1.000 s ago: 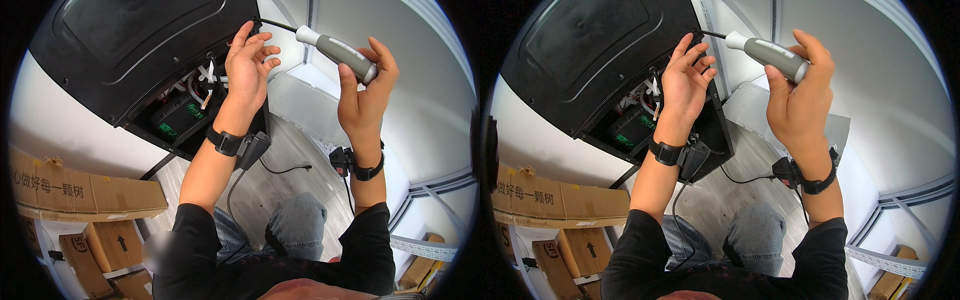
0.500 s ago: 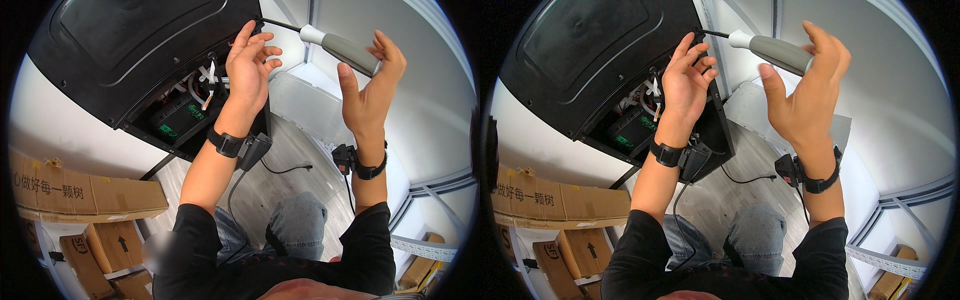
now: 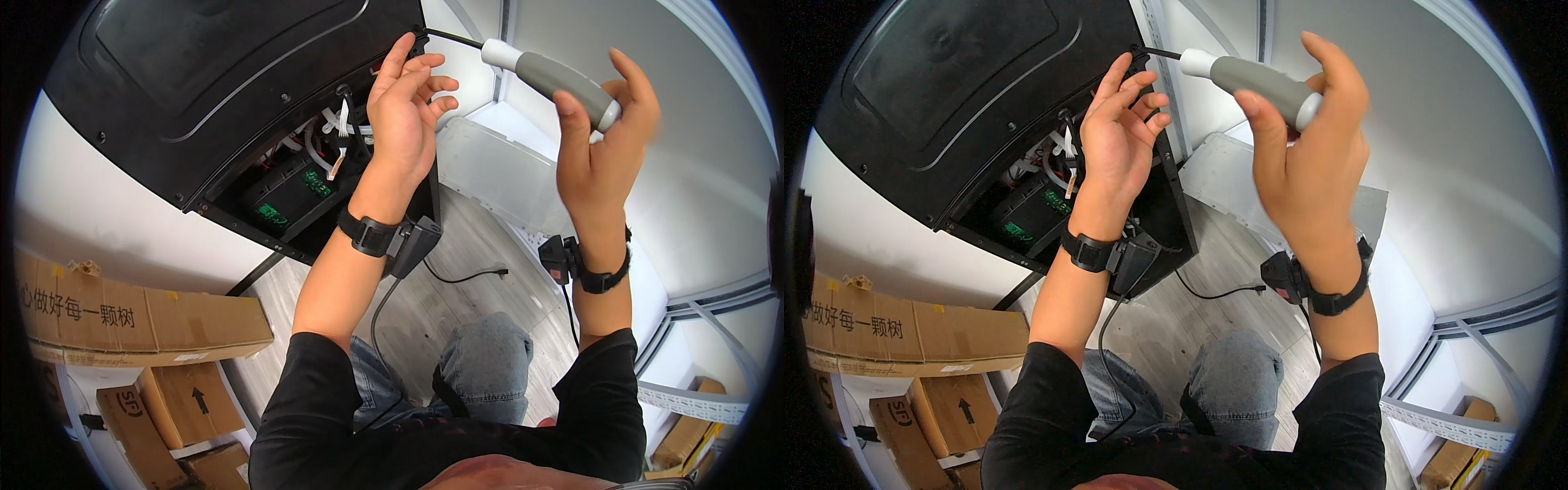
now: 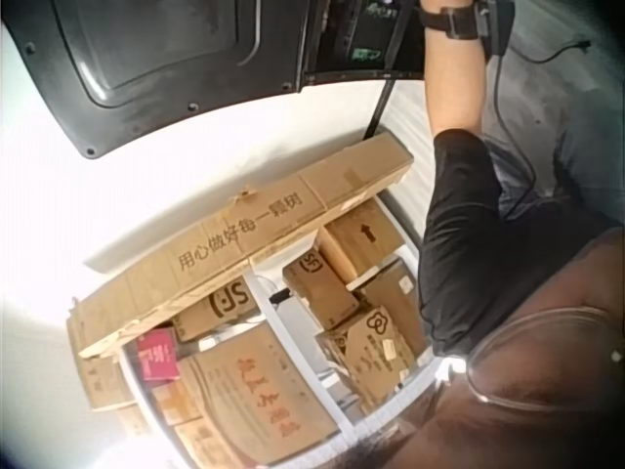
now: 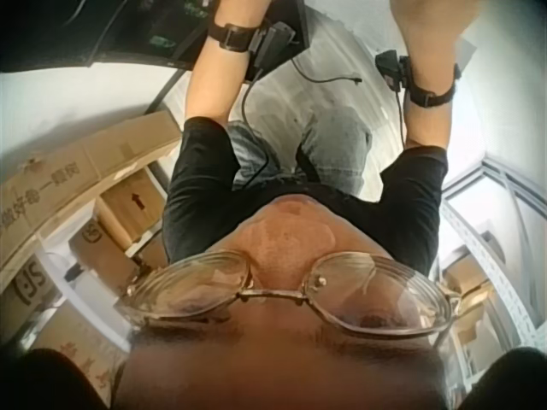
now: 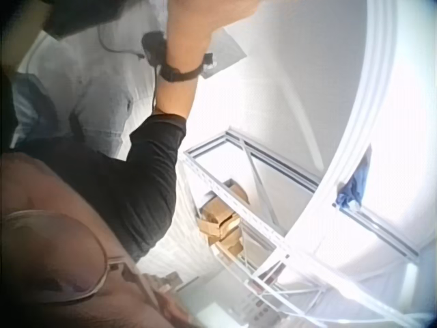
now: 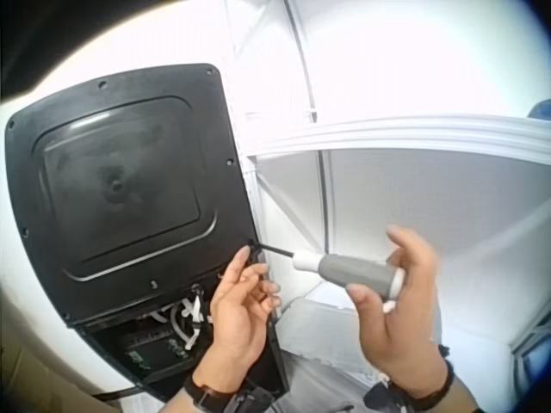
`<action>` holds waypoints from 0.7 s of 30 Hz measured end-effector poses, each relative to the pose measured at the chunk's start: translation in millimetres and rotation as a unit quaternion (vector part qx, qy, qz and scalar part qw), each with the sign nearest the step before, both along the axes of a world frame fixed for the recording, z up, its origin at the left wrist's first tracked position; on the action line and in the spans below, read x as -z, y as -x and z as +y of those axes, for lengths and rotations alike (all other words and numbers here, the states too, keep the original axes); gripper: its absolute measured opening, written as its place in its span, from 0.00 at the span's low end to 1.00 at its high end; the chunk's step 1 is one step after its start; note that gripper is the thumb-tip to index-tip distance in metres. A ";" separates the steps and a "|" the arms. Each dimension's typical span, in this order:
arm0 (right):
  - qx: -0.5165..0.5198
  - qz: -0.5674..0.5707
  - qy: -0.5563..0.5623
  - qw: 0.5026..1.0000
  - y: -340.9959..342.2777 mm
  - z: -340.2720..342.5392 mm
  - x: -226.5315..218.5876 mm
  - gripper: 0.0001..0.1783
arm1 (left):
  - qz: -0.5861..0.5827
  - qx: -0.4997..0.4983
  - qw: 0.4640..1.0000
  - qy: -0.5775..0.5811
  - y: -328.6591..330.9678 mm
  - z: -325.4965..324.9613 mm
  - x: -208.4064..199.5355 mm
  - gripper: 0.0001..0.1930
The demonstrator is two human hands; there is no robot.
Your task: The person uses a screwdriver to remove screws from a black electronic device, detaches a metal back panel, and then reattaches the panel by aligning it and inserting screws. The person handles the device, screws, and panel throughout the process.
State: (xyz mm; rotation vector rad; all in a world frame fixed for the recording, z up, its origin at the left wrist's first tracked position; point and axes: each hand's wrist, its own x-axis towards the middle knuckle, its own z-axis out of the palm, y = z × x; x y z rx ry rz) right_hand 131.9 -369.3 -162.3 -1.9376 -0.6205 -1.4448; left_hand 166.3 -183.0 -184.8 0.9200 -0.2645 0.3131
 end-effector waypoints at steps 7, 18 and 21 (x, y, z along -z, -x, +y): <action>-0.031 -0.069 0.030 0.997 -10.5 -4.4 -2.5 0.35 | -0.003 0.011 1.000 0.008 -2.4 2.9 2.9 0.26; -0.081 -0.070 -0.029 0.994 -1.2 8.8 -5.2 0.25 | 0.004 0.002 1.000 -0.003 -0.8 3.9 1.3 0.25; 0.004 -0.032 -0.017 0.999 -2.5 5.7 -8.3 0.22 | 0.004 -0.003 1.000 -0.009 -2.6 2.0 2.3 0.24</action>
